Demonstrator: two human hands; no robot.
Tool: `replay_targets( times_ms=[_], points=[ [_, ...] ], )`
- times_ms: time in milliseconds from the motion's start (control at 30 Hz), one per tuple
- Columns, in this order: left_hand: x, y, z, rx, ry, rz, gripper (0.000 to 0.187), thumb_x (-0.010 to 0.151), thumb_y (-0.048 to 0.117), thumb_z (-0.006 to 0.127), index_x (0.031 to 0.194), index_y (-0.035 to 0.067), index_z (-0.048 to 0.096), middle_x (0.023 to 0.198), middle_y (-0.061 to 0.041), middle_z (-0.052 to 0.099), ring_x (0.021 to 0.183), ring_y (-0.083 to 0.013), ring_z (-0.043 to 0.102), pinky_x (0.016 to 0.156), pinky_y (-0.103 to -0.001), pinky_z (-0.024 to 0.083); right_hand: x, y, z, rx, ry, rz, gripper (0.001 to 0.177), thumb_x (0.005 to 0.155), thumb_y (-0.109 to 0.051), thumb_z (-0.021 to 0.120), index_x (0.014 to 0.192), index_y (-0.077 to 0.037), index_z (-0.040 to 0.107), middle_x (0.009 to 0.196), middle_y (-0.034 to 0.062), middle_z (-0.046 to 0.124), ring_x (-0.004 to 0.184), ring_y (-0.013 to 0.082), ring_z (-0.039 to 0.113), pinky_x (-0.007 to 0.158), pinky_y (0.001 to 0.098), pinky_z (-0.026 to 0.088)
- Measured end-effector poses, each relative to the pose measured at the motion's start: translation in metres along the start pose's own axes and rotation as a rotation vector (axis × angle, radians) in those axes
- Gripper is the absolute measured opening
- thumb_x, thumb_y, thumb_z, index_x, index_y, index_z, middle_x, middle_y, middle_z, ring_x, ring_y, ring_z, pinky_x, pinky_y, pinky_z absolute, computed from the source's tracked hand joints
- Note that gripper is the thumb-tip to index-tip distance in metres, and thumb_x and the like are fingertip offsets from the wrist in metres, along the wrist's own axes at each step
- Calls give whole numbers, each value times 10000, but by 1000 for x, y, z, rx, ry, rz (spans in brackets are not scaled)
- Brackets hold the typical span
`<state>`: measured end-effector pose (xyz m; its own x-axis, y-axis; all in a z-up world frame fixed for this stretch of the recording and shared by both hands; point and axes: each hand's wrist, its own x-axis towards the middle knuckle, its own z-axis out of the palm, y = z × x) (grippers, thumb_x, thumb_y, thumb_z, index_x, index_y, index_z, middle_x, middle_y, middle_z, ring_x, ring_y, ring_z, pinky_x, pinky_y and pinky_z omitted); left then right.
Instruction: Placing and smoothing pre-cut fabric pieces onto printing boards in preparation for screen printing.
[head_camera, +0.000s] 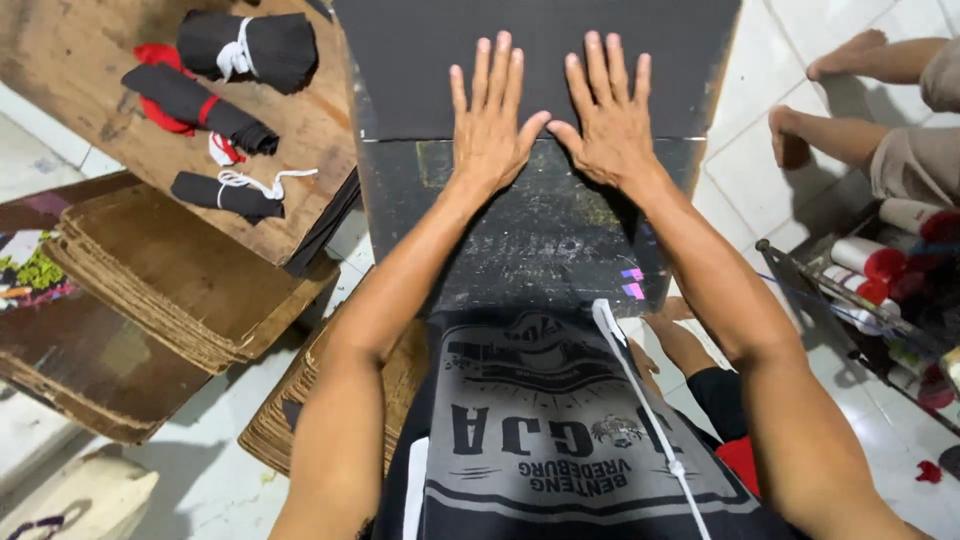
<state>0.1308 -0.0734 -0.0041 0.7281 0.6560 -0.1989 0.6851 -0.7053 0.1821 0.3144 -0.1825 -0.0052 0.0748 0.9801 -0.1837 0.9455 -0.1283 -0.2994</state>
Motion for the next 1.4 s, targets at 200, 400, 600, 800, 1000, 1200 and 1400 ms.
replay_targets(
  times_ms=[200,400,600,800,1000,1200,1400],
  points=[
    [-36,-28,-4,109,-102,-142,932,1133,799,348,1694,85,137,1710,-126,40,1580,-327,27,1289,-559,71,-20,5,2,-36,27,-66,799,1149,-653,338,1708,-109,168,1725,185,56,1589,418,27,1234,719,28],
    [-37,-43,26,-140,385,-432,998,1109,737,369,1684,42,-57,1754,-164,-93,1651,-359,-92,1354,-625,-12,-4,1,4,9,-53,-7,840,1090,-679,187,1701,-128,15,1734,152,-91,1608,373,-97,1246,704,-64],
    [26,-52,15,33,236,-105,651,1166,454,373,1665,76,193,1733,-82,109,1615,-263,79,1330,-511,120,90,-11,0,-98,167,-334,700,1146,-491,333,1672,-36,253,1725,162,154,1587,370,112,1227,679,75],
    [40,-99,4,-120,304,-126,943,1030,698,521,1662,75,203,1737,-153,99,1614,-334,69,1311,-562,51,117,26,-5,-56,188,-303,817,1071,-659,267,1658,-93,314,1744,133,175,1603,310,60,1238,649,-6],
    [37,-99,3,-111,224,-138,947,1032,731,434,1668,80,175,1742,-150,73,1614,-325,46,1308,-547,36,123,56,-6,-89,303,-275,802,1084,-627,371,1631,-41,402,1716,158,294,1581,331,199,1238,623,82],
    [40,-103,7,-150,259,-214,989,1016,755,435,1671,66,163,1743,-152,37,1614,-332,20,1314,-532,18,81,123,-7,-152,443,-214,759,1111,-563,449,1620,0,470,1709,183,338,1563,355,244,1209,589,87],
    [46,-110,12,-186,278,-315,1007,998,785,421,1665,73,173,1741,-156,37,1610,-330,22,1304,-516,-3,49,136,-11,-18,314,7,820,1083,-594,382,1652,-5,339,1746,154,183,1591,361,95,1234,623,3]
  ],
)
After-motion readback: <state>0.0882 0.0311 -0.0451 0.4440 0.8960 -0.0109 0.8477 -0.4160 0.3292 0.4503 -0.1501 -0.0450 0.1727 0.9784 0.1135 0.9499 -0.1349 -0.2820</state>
